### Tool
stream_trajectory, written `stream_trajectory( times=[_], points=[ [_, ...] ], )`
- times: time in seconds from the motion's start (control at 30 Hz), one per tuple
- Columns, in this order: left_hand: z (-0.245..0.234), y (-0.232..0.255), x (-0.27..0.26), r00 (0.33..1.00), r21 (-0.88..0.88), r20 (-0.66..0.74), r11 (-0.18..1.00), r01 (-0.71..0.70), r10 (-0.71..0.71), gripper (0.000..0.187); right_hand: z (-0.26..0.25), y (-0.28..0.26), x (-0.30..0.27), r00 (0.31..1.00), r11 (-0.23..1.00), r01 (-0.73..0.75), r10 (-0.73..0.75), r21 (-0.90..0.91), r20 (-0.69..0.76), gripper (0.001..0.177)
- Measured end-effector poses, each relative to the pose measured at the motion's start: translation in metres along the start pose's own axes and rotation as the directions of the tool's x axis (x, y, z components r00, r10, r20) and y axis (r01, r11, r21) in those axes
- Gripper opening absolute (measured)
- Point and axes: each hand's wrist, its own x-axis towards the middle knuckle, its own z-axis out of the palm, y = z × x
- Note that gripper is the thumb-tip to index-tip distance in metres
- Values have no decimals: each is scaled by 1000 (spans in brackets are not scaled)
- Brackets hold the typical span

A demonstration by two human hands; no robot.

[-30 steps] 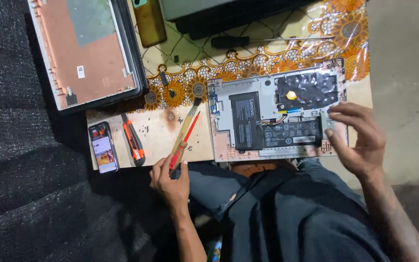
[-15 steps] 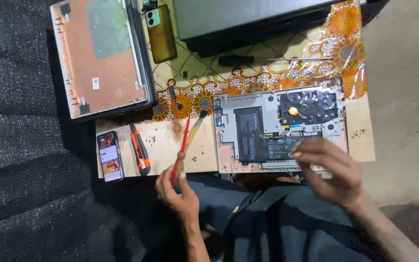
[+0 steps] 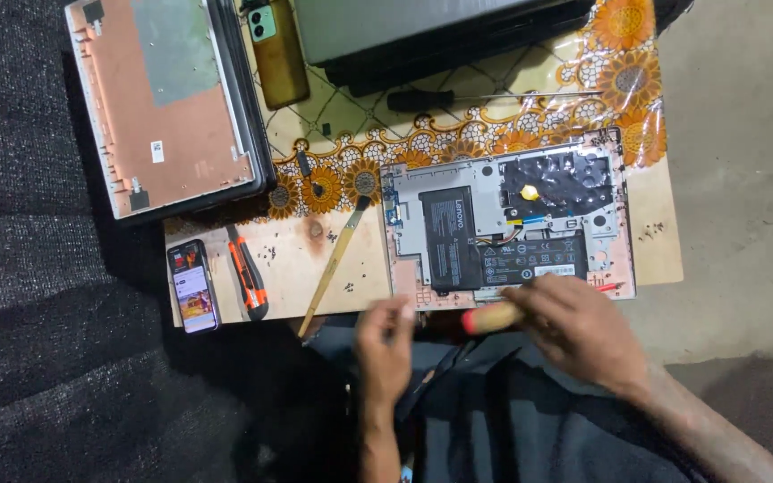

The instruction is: The person is repairing a laptop while sitting on the floor. They use a red screwdriver to remove screws from the laptop's internal chassis and manipulate the internal components with their hands.

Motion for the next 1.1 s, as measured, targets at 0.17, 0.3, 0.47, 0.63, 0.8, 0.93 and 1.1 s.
stream_trajectory(
  times=[0.17,0.3,0.47,0.63,0.8,0.93,1.1],
  points=[
    [-53,-27,27,935,678,-308,730,87,174,15,-15,7,-9,884,885,-187,341,427,-319,28],
    [-56,-35,38,944,760,-240,649,36,228,15,-32,-3,-9,836,825,-286,463,487,-294,34],
    [-46,-34,45,954,765,-207,644,20,216,12,-20,0,-20,769,757,-281,545,589,-335,31],
    [-67,-28,44,932,711,-331,688,146,145,17,-17,4,-23,792,773,-251,510,583,-336,31],
    [-75,-34,36,943,712,-311,686,150,117,17,-15,6,-22,787,761,-276,530,587,-317,30],
    [-70,-40,33,944,716,-312,680,158,110,16,-16,6,-21,809,780,-252,495,573,-318,30],
    [-72,-48,32,944,728,-289,677,109,160,16,-15,7,-22,800,787,-262,500,559,-330,29]
  ],
)
